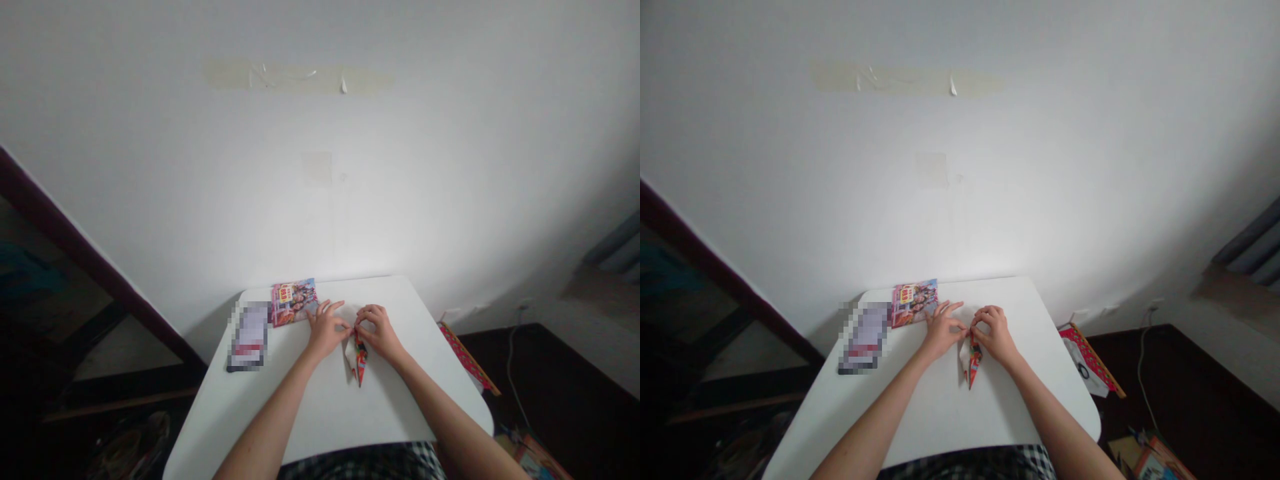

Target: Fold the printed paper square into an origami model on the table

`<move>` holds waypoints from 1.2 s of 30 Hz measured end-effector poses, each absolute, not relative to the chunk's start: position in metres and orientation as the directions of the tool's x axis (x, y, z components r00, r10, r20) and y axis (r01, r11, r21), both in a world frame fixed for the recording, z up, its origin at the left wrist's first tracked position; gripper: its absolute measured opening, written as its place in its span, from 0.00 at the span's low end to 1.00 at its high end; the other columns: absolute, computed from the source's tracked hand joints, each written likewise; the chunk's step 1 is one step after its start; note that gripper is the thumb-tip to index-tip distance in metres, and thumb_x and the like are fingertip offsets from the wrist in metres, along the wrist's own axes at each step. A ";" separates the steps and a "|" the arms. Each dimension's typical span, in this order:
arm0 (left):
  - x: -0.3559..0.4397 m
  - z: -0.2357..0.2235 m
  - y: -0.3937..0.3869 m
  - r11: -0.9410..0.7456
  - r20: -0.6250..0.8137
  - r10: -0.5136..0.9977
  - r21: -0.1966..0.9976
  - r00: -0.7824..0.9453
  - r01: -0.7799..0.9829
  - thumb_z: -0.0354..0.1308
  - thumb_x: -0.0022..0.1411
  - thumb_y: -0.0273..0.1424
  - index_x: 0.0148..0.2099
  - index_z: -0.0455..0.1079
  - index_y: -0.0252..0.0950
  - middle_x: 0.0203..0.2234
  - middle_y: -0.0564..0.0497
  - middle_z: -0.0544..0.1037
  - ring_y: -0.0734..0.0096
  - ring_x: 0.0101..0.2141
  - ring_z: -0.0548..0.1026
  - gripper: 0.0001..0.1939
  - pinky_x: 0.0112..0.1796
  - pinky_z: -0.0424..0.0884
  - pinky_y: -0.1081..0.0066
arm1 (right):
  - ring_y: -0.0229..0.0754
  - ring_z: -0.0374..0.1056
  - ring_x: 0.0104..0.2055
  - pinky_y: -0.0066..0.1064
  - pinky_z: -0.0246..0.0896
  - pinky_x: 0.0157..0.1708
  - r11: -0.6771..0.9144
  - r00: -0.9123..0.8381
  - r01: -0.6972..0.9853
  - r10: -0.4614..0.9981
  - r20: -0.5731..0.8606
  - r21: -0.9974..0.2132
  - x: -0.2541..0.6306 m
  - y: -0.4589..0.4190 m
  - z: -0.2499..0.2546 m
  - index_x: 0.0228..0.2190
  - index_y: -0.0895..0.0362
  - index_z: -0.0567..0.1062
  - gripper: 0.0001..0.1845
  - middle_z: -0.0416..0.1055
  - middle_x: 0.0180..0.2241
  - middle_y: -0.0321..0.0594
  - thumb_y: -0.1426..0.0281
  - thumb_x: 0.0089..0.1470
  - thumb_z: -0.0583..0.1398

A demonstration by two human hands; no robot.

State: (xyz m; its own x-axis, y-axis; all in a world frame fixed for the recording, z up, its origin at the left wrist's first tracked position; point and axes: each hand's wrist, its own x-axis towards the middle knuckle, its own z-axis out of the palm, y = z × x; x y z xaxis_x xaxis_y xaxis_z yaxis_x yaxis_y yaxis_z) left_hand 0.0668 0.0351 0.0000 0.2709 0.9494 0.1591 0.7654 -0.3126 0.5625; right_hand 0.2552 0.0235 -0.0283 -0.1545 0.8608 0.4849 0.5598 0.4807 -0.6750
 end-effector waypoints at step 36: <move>0.069 0.002 0.035 -0.237 0.202 0.969 0.606 0.141 0.759 0.65 0.56 0.35 0.34 0.81 0.48 0.61 0.52 0.70 0.48 0.65 0.57 0.03 0.61 0.37 0.27 | 0.51 0.58 0.56 0.49 0.59 0.56 0.495 -0.230 0.622 0.856 0.464 -0.606 0.256 0.023 -0.033 0.32 0.50 0.79 0.03 0.71 0.46 0.43 0.69 0.55 0.63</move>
State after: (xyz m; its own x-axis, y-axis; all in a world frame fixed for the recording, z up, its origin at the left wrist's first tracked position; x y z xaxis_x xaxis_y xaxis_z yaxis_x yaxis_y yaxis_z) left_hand 0.0692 0.0351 0.0016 0.1411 0.9693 0.2016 0.7593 -0.2366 0.6062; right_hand 0.2560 0.0227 -0.0331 -0.2296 0.8557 0.4638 0.6221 0.4955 -0.6062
